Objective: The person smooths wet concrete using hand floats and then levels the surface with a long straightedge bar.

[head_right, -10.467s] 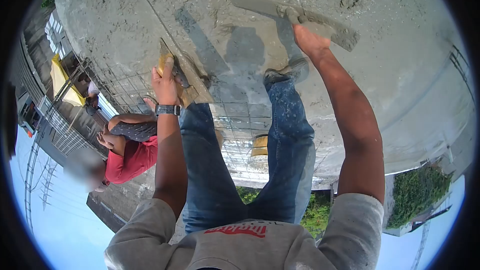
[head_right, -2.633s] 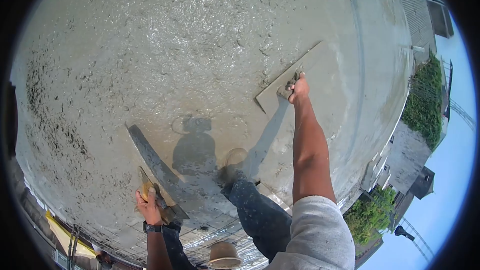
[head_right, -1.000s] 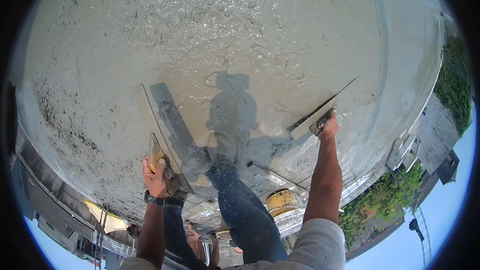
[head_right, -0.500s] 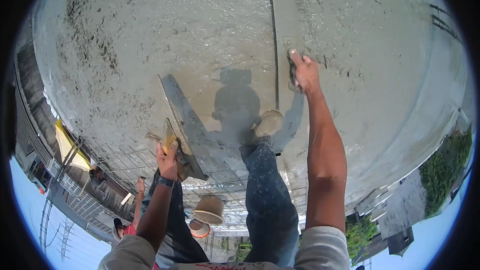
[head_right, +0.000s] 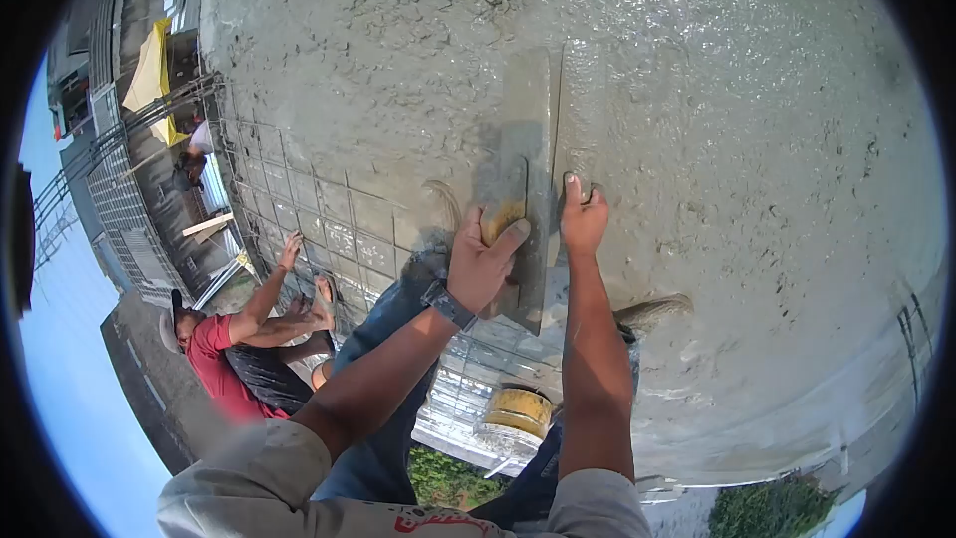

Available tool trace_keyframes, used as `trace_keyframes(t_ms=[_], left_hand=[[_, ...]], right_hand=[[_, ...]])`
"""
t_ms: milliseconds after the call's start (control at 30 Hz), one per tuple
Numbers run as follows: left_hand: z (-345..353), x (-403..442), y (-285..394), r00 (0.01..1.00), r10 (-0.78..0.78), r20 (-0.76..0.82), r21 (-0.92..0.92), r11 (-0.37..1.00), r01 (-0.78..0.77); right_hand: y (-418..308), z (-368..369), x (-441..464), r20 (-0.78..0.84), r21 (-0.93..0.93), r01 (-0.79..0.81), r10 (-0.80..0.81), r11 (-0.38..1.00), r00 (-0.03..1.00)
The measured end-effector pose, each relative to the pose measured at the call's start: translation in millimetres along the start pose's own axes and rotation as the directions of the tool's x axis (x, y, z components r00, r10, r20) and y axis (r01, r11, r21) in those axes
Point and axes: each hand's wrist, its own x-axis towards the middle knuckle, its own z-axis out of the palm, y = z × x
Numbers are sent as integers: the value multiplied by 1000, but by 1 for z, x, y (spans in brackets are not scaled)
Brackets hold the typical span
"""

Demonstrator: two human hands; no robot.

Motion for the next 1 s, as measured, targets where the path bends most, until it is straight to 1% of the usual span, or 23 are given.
trace_keyframes(t_ms=[33,67,133,200,267,300,367,400,467,533,567,600,633,667,700,733,767,800,867,967,1000], left_hand=[[-5,3,-1,1000,23,-17,-17,1000,-23],[-5,4,5,1000,32,1,-89,996,-31],[-10,8,9,998,56,-38,-90,994,-59],[-22,12,14,995,74,-67,-93,992,-80],[-27,17,18,991,99,-86,-91,990,-107],[-29,19,22,994,66,-89,-148,986,-78],[-36,22,32,996,2,-93,-248,968,-25],[-41,24,41,995,-9,-98,-228,973,-14],[-54,25,60,993,-35,-116,-178,984,14],[-67,32,67,990,-19,-141,-251,968,-17],[-73,34,69,989,-17,-146,-286,958,-25],[-82,39,75,985,-22,-169,-243,970,-20],[-92,42,80,982,-30,-189,-201,979,-9],[-101,43,85,978,-44,-204,-161,987,11],[-107,47,90,974,-22,-224,-190,981,-22],[-113,50,93,970,-8,-245,-224,973,-48],[-120,54,97,957,-10,-289,-183,982,-44],[-127,56,99,942,-7,-335,-144,989,-43],[-141,65,97,926,43,-376,-142,984,-103],[-153,69,96,902,73,-426,-97,987,-126],[-153,69,97,897,70,-437,-101,987,-126]], right_hand=[[-9,-1,-4,-51,-74,74,-78,995,996],[-10,-6,1,-13,-132,24,-26,991,1000],[-13,-17,20,-166,-43,144,-149,989,975],[-3,-34,60,-317,64,-57,74,996,945],[-23,-47,89,-242,310,-151,232,939,942],[-41,-49,103,-195,432,-196,303,880,933],[-94,-26,107,-94,439,-218,286,872,954],[-117,-6,107,-38,446,-235,280,864,959],[-143,34,111,96,417,-182,156,891,983],[-168,78,100,188,303,-152,98,941,977],[-176,102,88,220,287,-170,108,943,969],[-184,129,79,247,278,-179,110,944,963],[-188,149,69,276,214,-189,126,958,953],[-170,182,67,173,113,-57,37,992,984],[-193,181,43,220,66,86,-98,994,971],[-215,178,32,460,-186,85,10,979,888],[-225,184,17,577,-285,98,89,954,812],[-227,195,4,621,-372,149,127,916,773],[-194,227,-10,690,-306,284,6,909,724],[-203,210,-16,692,-383,274,77,882,718],[-208,194,0,748,-427,336,119,840,653]])
